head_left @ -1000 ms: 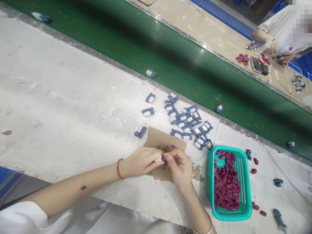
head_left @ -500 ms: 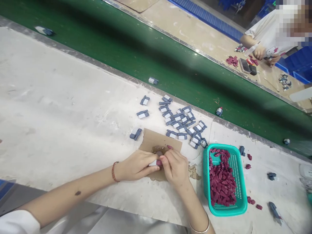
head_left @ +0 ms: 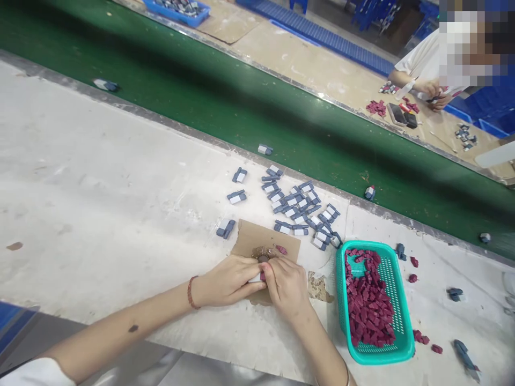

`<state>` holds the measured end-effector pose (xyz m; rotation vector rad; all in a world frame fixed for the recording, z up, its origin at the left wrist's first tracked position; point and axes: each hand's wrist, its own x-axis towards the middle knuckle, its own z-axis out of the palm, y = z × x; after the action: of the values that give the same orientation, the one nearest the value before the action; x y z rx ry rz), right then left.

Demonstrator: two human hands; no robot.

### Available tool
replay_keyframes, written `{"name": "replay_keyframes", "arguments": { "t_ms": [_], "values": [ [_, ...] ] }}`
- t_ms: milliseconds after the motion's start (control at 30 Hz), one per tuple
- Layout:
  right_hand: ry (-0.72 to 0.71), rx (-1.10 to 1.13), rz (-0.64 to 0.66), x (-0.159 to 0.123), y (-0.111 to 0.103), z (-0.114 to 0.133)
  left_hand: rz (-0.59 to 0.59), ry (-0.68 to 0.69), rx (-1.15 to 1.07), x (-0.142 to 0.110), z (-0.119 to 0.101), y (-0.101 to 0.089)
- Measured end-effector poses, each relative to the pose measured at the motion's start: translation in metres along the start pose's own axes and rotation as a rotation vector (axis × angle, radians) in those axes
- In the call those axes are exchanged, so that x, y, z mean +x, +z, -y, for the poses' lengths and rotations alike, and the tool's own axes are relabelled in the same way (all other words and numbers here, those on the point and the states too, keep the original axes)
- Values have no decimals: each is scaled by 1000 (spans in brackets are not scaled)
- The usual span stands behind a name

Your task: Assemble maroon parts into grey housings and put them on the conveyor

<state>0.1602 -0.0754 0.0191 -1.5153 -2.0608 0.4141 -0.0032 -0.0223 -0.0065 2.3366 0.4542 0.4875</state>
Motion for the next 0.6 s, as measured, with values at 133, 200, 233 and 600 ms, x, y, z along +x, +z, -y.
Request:
{"name": "replay_keyframes", "arguments": {
  "t_ms": [133,200,233,600],
  "values": [
    [89,133,-158,-5,-12,-5,20,-191,-40,11,-7,-29],
    [161,162,-232,-9,-15,-8,-15,-321,-52,24,-1,-51],
    [179,158,-248,-10,-15,-8,-43,-375,-32,34,6,-64],
    [121,12,-7,-45,-53,9,-193,-439,435,158,160,-129]
  ]
}}
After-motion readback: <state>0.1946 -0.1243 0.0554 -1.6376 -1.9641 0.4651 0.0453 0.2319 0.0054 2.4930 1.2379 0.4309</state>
